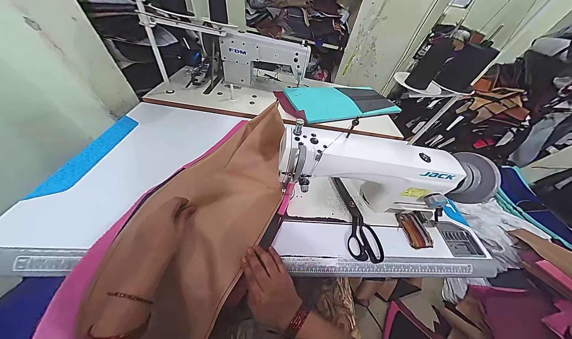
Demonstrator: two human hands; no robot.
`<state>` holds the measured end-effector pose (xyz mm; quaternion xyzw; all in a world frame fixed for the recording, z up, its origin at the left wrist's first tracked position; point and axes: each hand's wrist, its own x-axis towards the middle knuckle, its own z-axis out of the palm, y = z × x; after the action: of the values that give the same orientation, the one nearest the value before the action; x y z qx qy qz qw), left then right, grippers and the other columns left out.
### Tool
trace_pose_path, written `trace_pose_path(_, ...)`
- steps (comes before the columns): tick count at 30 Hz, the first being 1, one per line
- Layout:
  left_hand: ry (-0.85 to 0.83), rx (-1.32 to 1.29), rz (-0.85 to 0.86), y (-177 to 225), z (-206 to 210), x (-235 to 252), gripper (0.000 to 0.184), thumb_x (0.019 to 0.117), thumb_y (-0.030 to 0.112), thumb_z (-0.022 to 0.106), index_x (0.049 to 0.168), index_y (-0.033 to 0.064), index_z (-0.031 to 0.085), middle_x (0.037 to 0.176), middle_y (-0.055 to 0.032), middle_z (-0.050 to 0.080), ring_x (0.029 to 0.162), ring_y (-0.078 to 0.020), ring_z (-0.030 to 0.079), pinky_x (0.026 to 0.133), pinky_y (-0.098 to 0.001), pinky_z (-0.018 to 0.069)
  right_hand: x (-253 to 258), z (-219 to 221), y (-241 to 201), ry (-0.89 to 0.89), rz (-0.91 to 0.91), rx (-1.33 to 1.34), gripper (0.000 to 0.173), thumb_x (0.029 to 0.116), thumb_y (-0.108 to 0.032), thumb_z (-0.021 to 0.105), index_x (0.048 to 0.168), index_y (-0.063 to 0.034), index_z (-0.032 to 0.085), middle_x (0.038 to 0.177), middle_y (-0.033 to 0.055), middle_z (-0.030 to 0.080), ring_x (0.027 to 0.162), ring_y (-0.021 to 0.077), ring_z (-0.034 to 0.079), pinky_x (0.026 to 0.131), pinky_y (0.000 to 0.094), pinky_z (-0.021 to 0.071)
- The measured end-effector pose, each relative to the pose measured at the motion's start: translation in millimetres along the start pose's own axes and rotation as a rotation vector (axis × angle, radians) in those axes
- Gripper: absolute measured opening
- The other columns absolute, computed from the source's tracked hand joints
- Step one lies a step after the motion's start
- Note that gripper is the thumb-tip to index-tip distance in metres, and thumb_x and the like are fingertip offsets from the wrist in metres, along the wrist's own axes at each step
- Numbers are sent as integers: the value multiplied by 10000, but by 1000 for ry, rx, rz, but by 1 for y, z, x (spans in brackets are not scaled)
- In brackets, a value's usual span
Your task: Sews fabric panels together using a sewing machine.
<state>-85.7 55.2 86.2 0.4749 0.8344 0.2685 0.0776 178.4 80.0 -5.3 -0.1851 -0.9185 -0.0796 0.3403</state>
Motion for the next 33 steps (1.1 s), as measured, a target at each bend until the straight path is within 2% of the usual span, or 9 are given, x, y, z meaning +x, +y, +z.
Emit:
trace_pose_path(3,-171,39,-109,28,-23,3,373,1071,210,545,1308,-75,585,1285,-330,608,1250,-476,571,1079,-637,382,-6,3,-3,-44,-48,-79,435,976,-237,474,1314,-39,664,1419,97,629,1336,281,561,1110,506,402)
trace_pose_path(5,-158,89,-46,14,-17,8,331,1027,167,629,1250,-77,610,1159,-328,649,1126,-493,626,984,-677,440,-8,6,0,-46,-84,-147,421,966,-222,516,1327,-52,652,1400,95,638,1314,271,578,1095,520,408)
trace_pose_path(12,-139,225,-43,25,-20,6,513,971,153,705,1401,-46,507,1199,-341,631,1096,-537,629,918,-709,476,7,22,2,151,-81,-187,271,1001,-117,483,1166,-197,683,1075,34,708,1087,241,652,1078,538,404)
trace_pose_path(14,11,348,125,30,-16,2,534,953,102,679,1433,-46,498,1349,-366,540,1197,-584,562,952,-741,450,11,21,3,138,-68,-178,229,993,-132,509,1116,-217,683,1049,27,687,1058,236,644,1057,532,426)
trace_pose_path(16,154,391,463,33,2,7,461,994,77,504,1452,22,519,1455,-300,520,1325,-577,482,1043,-784,350,13,21,4,136,-72,-145,215,998,-149,509,1096,-214,690,1052,28,687,1059,242,648,1032,531,451)
trace_pose_path(18,-67,365,695,71,11,8,421,1032,62,476,1444,28,557,1511,-234,515,1396,-523,448,1109,-723,335,15,20,6,147,-76,-84,210,994,-158,509,1055,-205,705,1064,32,712,1065,248,667,1013,534,474)
trace_pose_path(22,-647,285,767,117,32,12,429,1100,135,380,1500,43,504,1620,-136,411,1529,-391,306,1225,-641,171,17,0,14,203,-31,49,253,976,-136,494,921,-165,740,946,16,757,953,214,720,967,450,540)
trace_pose_path(26,-642,232,758,106,58,12,488,1049,259,546,1499,74,515,1607,-105,437,1517,-354,339,1196,-653,221,0,-25,31,193,45,121,282,954,-86,485,936,-149,760,942,7,773,959,178,730,989,381,533)
trace_pose_path(33,-654,336,696,120,55,3,491,1070,248,491,1531,80,469,1645,-83,378,1530,-361,310,1190,-645,246,-11,-25,26,166,77,92,289,950,-61,490,983,-144,765,1032,25,780,1055,195,726,972,379,551)
